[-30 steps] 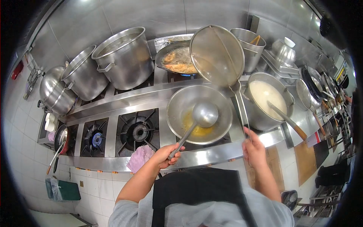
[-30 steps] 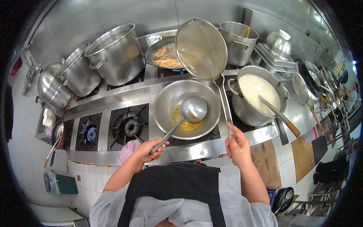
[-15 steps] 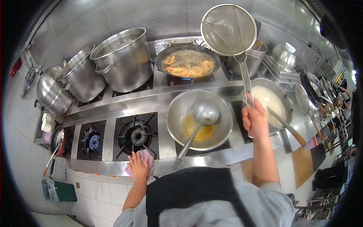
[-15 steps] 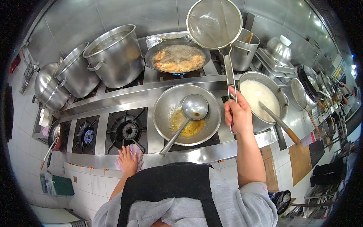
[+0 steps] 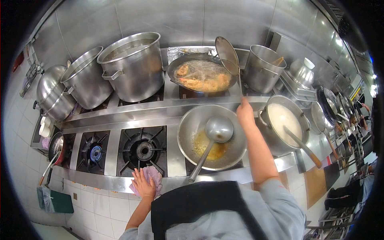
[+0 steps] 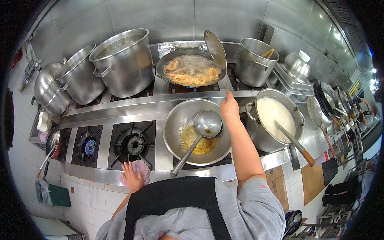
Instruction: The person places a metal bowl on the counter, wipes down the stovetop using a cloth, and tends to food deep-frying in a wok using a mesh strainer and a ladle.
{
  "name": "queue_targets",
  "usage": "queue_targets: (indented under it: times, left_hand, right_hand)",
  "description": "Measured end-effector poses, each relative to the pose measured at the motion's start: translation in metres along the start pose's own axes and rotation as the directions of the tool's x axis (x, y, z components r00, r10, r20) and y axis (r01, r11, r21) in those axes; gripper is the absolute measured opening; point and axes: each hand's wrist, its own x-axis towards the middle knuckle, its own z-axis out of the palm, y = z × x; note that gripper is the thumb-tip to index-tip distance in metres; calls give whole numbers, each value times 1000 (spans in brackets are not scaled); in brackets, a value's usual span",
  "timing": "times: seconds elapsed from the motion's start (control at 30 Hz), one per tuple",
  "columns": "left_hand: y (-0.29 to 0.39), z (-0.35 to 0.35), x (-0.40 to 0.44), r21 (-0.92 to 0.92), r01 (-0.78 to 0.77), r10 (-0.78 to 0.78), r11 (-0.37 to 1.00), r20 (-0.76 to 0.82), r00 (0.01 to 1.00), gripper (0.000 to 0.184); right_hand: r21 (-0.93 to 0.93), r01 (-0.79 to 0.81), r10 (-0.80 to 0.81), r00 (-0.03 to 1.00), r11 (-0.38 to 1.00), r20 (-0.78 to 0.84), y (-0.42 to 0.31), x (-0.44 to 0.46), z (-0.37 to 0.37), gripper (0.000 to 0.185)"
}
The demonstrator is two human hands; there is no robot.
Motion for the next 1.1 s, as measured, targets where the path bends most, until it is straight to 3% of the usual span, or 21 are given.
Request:
queue_targets:
  times: [0.07, 0.17, 0.4, 0.47, 0.6, 0.67, 0.8, 0.9, 0.97, 1.1]
  left_hand:
    - [-1, 2, -1, -2, -3, 3, 1000, -4, 1000, 62]
    - [1, 1, 0, -11, -2, 2, 1000, -3, 1000, 61]
    - [-2, 5, 0, 27, -25, 26, 999, -16, 1000, 60]
    - [-1, 4, 0, 22, -31, 31, 999, -14, 999, 60]
    - [-1, 3, -1, -1, -15, 15, 1000, 23, 1000, 60]
    - [1, 0, 0, 5, -13, 13, 1000, 33, 999, 60]
    - [0, 3, 0, 10, -37, 38, 999, -3, 999, 59]
    - [1, 2, -1, 2, -39, 39, 999, -20, 999, 60]
    - [-1, 3, 0, 3, -39, 39, 999, -24, 999, 60]
    - [0, 3, 0, -2, -28, 28, 1000, -20, 999, 61]
  right_hand:
    - [19, -110, 108, 990, 994, 87, -9, 2, 3, 44]
    - [30, -151, 148, 984, 988, 103, -8, 8, 12, 43]
    - [140, -64, 57, 997, 988, 50, -1, 12, 24, 41]
    - [260, -185, 161, 981, 948, 112, -8, 10, 20, 40]
    - [351, -195, 174, 981, 916, 91, -14, 4, 15, 42]
    - [368, -395, 315, 913, 842, 258, -55, -11, -15, 46]
    - [472, -384, 267, 917, 794, 297, -46, -15, -9, 45]
    - [421, -272, 202, 958, 865, 203, -29, -11, 3, 44]
    - [256, -98, 84, 994, 962, 66, -9, -2, 14, 43]
    - [153, -80, 74, 996, 985, 44, -5, 5, 7, 42]
